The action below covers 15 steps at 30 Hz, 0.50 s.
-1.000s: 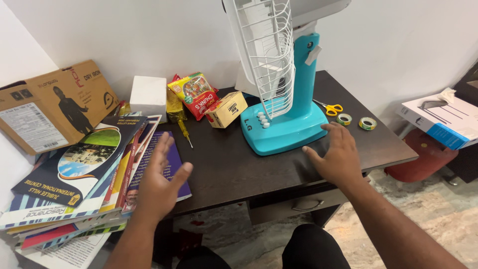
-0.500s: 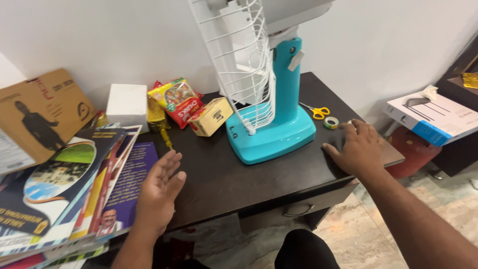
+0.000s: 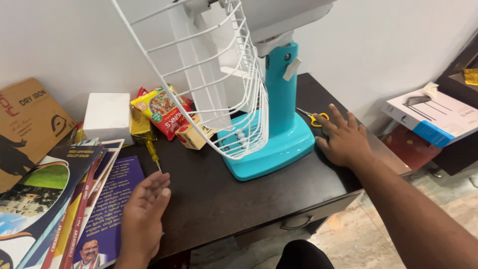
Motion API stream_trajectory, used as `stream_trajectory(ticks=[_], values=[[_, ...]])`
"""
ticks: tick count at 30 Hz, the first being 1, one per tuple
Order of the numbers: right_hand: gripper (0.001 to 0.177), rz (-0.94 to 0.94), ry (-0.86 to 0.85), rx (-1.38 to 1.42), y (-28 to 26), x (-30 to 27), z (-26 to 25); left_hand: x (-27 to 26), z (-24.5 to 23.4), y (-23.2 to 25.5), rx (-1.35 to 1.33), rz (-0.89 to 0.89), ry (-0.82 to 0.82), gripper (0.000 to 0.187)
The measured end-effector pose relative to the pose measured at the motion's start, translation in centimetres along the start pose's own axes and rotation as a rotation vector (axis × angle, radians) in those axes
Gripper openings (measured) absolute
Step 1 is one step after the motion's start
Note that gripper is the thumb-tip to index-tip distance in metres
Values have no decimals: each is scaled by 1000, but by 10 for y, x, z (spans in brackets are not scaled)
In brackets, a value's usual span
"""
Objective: The person disassembles a teal LG table fan on a desk. They remove the front grille, unscrew and remove the fan blades, detach the rear grille, and use a screwdriver to loosen a screw on the motor housing.
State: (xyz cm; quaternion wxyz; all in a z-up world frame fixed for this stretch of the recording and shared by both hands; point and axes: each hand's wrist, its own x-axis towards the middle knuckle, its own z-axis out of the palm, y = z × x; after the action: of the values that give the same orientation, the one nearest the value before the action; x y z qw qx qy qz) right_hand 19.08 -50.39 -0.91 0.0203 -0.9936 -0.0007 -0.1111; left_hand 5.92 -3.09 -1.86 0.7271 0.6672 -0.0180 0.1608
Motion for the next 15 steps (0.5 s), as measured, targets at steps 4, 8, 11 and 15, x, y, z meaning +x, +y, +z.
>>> stream_trajectory(ticks=[4,8,11,15], values=[[53,-1,-45,16,-4,13,4,0,-8,3,-42,-61,22,42],[40,-17,129,62,-4,4,6,-1,-9,4,-51,-56,19,39],[42,53,144,18,-7,-3,3,-2,-7,3,-64,-39,7,38],[52,176,183,-4,-21,-18,-3,-4,-7,4,-60,-4,-3,36]])
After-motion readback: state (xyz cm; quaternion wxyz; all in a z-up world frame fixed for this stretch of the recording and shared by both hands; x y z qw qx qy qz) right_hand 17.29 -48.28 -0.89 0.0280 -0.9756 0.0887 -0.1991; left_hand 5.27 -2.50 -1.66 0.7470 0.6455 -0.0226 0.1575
